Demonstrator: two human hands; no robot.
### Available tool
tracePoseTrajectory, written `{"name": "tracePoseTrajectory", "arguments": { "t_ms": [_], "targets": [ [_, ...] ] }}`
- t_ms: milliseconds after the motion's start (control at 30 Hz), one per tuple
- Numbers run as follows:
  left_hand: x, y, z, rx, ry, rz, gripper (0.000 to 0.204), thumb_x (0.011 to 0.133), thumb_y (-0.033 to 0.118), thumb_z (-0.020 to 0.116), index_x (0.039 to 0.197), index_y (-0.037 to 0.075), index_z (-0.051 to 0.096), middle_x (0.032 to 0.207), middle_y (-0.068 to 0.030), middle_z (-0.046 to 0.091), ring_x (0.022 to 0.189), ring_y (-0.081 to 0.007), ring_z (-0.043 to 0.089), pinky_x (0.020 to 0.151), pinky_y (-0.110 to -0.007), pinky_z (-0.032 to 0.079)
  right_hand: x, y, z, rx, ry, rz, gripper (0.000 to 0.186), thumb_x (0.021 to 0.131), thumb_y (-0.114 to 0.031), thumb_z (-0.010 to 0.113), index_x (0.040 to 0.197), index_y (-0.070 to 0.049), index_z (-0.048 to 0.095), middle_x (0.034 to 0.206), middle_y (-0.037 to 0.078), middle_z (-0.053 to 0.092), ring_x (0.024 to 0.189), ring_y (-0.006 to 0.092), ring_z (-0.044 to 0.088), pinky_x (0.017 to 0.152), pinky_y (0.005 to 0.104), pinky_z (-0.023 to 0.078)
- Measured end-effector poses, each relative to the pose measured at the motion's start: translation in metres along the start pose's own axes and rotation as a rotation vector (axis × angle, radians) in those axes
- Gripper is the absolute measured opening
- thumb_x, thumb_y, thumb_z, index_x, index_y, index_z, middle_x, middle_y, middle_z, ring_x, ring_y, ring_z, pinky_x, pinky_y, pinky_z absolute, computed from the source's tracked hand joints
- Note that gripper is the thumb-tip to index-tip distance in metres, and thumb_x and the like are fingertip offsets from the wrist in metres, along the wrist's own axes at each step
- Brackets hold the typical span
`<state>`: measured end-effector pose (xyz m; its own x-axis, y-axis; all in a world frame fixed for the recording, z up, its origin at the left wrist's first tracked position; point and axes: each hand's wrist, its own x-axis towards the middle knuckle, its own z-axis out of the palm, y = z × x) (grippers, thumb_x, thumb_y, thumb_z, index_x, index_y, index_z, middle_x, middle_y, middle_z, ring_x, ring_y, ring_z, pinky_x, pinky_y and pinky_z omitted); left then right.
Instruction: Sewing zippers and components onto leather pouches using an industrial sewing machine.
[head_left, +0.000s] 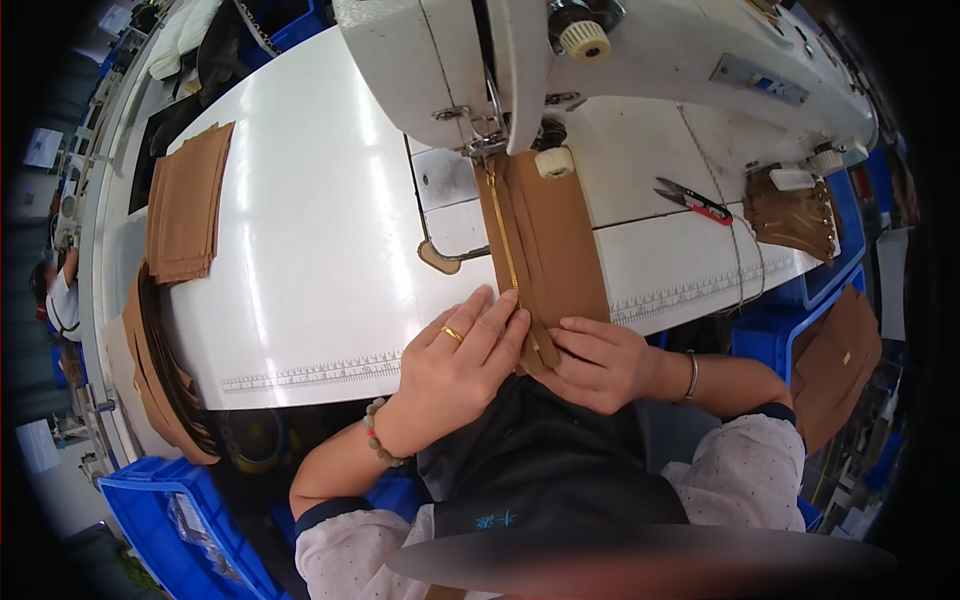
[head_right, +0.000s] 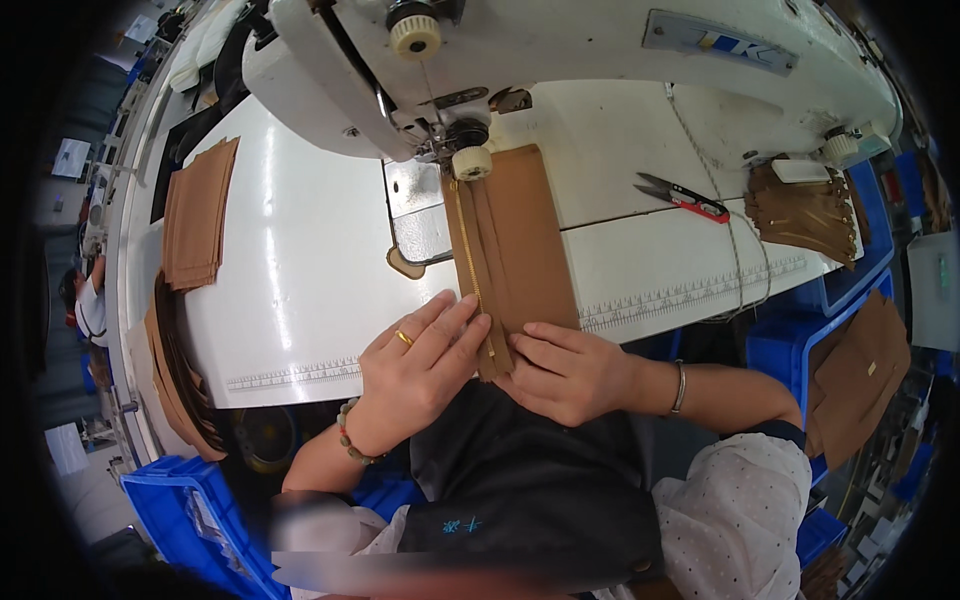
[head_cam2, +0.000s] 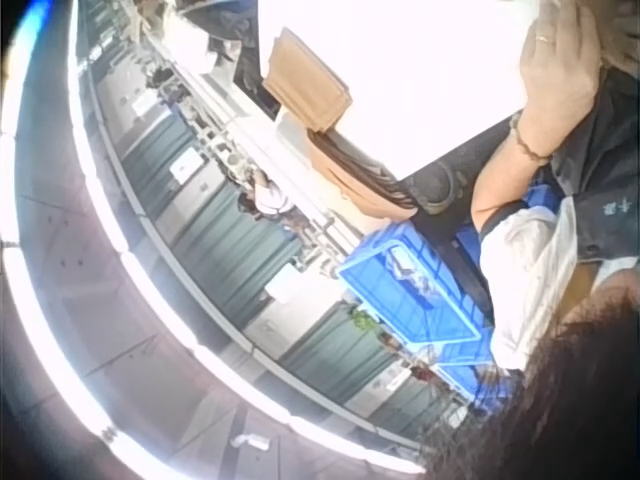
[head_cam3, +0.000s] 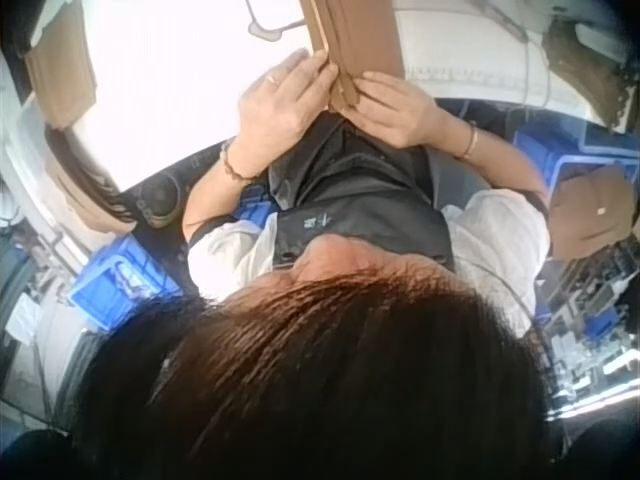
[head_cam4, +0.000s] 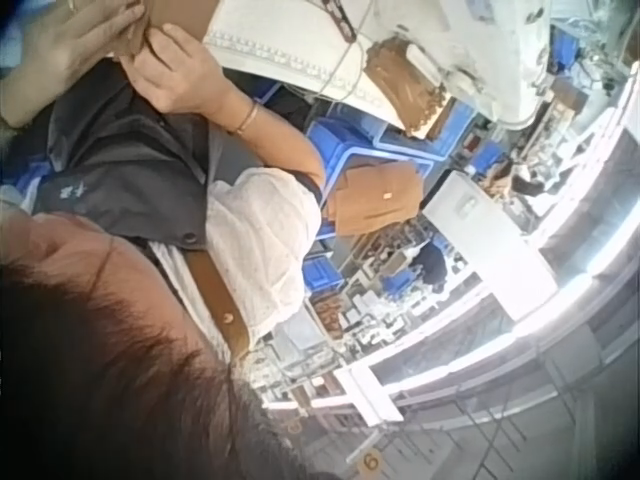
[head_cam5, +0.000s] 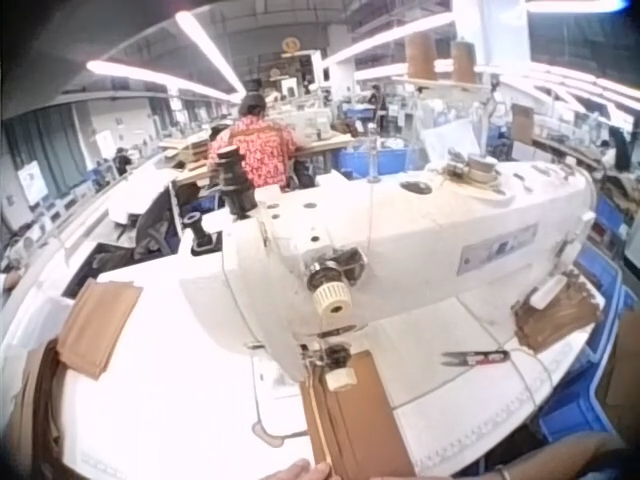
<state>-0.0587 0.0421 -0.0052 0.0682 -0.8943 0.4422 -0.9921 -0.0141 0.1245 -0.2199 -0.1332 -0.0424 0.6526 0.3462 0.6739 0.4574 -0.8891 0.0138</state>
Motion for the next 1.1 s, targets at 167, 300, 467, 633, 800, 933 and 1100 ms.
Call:
{"name": "tracePoseTrajectory", "arguments": {
  "t_ms": [167, 300, 467, 633, 800, 933, 1100],
  "targets": [
    [-0.003, 0.001, 0.003, -0.011, 0.032, -0.004, 0.044, 0.069, 0.016, 0.081, 0.112, 0.006, 0.077, 0.120, -0.0087, 0.075, 0.106, -0.0257, 0.073, 0.083, -0.033, 0.061, -0.003, 0.000, 0.004, -0.003, 0.001, -0.004, 0.007, 0.080, -0.015, 0.081, 0.082, -0.011, 0.076, 0.092, 0.003, 0.070, 0.093, 0.0216, 0.071, 0.092, 0.0368, 0.059],
    [-0.007, 0.003, 0.005, 0.011, 0.042, 0.001, 0.044, 0.071, 0.018, 0.081, 0.113, 0.006, 0.077, 0.121, -0.0097, 0.075, 0.108, -0.0266, 0.073, 0.085, -0.034, 0.061, 0.004, -0.001, -0.003, 0.034, 0.019, 0.008, 0.012, 0.080, -0.019, 0.082, 0.084, -0.010, 0.074, 0.093, 0.004, 0.070, 0.094, 0.0219, 0.071, 0.092, 0.0361, 0.059],
    [-0.013, 0.007, 0.005, 0.049, -0.055, 0.004, 0.045, 0.082, 0.028, 0.073, 0.120, 0.002, 0.075, 0.130, -0.0142, 0.071, 0.119, -0.0304, 0.069, 0.094, -0.040, 0.057, 0.034, 0.036, -0.032, 0.234, -0.094, 0.149, 0.025, 0.083, -0.027, 0.082, 0.089, -0.006, 0.069, 0.092, 0.004, 0.068, 0.084, 0.0242, 0.069, 0.078, 0.0356, 0.059],
    [-0.010, 0.008, 0.003, 0.072, -0.036, 0.017, 0.043, 0.080, 0.022, 0.074, 0.119, 0.003, 0.076, 0.128, -0.0134, 0.072, 0.116, -0.0301, 0.071, 0.091, -0.038, 0.058, 0.058, 0.093, 0.005, 0.032, -0.281, 0.258, 0.052, 0.085, -0.046, 0.077, 0.117, -0.006, 0.071, 0.127, 0.012, 0.064, 0.109, 0.0298, 0.063, 0.092, 0.0405, 0.054],
    [-0.009, 0.007, 0.002, 0.071, -0.033, 0.014, 0.044, 0.076, 0.019, 0.078, 0.117, 0.005, 0.077, 0.124, -0.0126, 0.074, 0.112, -0.0292, 0.072, 0.088, -0.037, 0.060, 0.052, 0.099, 0.018, 0.086, -0.343, 0.283, 0.068, 0.084, -0.054, 0.074, 0.135, -0.010, 0.066, 0.144, 0.018, 0.056, 0.126, 0.0348, 0.059, 0.099, 0.0439, 0.052],
    [-0.009, 0.006, 0.002, 0.075, -0.028, 0.020, 0.044, 0.076, 0.022, 0.079, 0.117, 0.005, 0.077, 0.124, -0.0120, 0.074, 0.114, -0.0287, 0.072, 0.088, -0.037, 0.060, 0.050, 0.100, 0.015, 0.100, -0.417, 0.306, 0.074, 0.083, -0.058, 0.073, 0.141, -0.012, 0.063, 0.153, 0.021, 0.051, 0.134, 0.0365, 0.058, 0.097, 0.0445, 0.055],
    [-0.021, 0.010, 0.005, 0.024, -0.004, -0.014, 0.043, 0.082, 0.037, 0.084, 0.113, 0.007, 0.077, 0.123, -0.0094, 0.075, 0.117, -0.0278, 0.071, 0.092, -0.037, 0.059, 0.051, 0.098, 0.013, 0.108, -0.390, 0.307, 0.077, 0.078, -0.058, 0.076, 0.137, -0.011, 0.065, 0.148, 0.019, 0.054, 0.130, 0.0359, 0.056, 0.103, 0.0468, 0.049]
  ]
}}
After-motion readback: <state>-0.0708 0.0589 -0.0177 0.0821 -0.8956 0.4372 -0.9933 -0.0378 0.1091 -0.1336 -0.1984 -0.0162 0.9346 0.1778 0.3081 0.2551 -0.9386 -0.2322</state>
